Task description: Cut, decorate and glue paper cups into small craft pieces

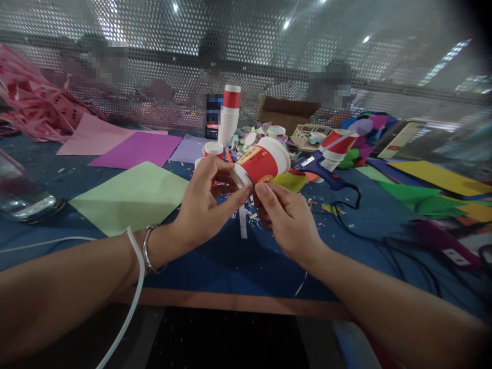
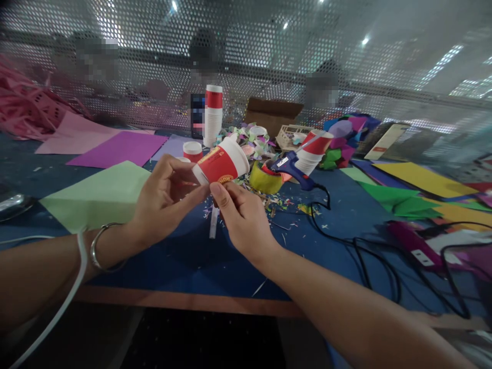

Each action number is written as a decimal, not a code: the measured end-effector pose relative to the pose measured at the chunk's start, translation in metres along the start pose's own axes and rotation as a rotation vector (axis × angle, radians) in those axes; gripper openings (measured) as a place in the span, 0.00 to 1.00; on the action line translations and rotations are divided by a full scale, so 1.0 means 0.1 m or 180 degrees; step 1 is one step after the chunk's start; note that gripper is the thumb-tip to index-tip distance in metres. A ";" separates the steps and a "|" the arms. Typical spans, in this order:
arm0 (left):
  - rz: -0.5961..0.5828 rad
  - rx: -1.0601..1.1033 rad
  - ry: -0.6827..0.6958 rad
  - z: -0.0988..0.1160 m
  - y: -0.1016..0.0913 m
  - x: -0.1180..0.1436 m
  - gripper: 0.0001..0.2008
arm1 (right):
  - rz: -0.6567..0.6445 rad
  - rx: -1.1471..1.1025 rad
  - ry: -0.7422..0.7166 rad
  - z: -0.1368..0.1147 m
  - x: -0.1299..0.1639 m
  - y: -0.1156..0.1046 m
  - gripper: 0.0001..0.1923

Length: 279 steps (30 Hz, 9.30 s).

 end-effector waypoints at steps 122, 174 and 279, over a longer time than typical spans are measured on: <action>0.0120 -0.0864 -0.0156 0.01 -0.10 -0.01 0.17 | -0.0108 0.0412 -0.0110 -0.06 -0.04 -0.03 0.25; -0.0157 -0.0615 -0.0453 -0.02 -0.01 -0.03 0.24 | -0.0040 0.0830 -0.0283 -0.07 -0.08 -0.05 0.26; -0.0329 -0.2637 -0.0914 -0.52 -0.78 -0.43 0.36 | -0.0118 0.2801 0.0108 0.24 -0.54 -0.97 0.13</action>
Point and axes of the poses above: each hand's wrist, its own x-axis away from the middle knuckle, its own y-axis out of the palm, z = x × y, the point moved 10 cm from there along -x, towards the middle knuckle, and after that the axes turned 4 degrees about -y, right-handed, at the moved point
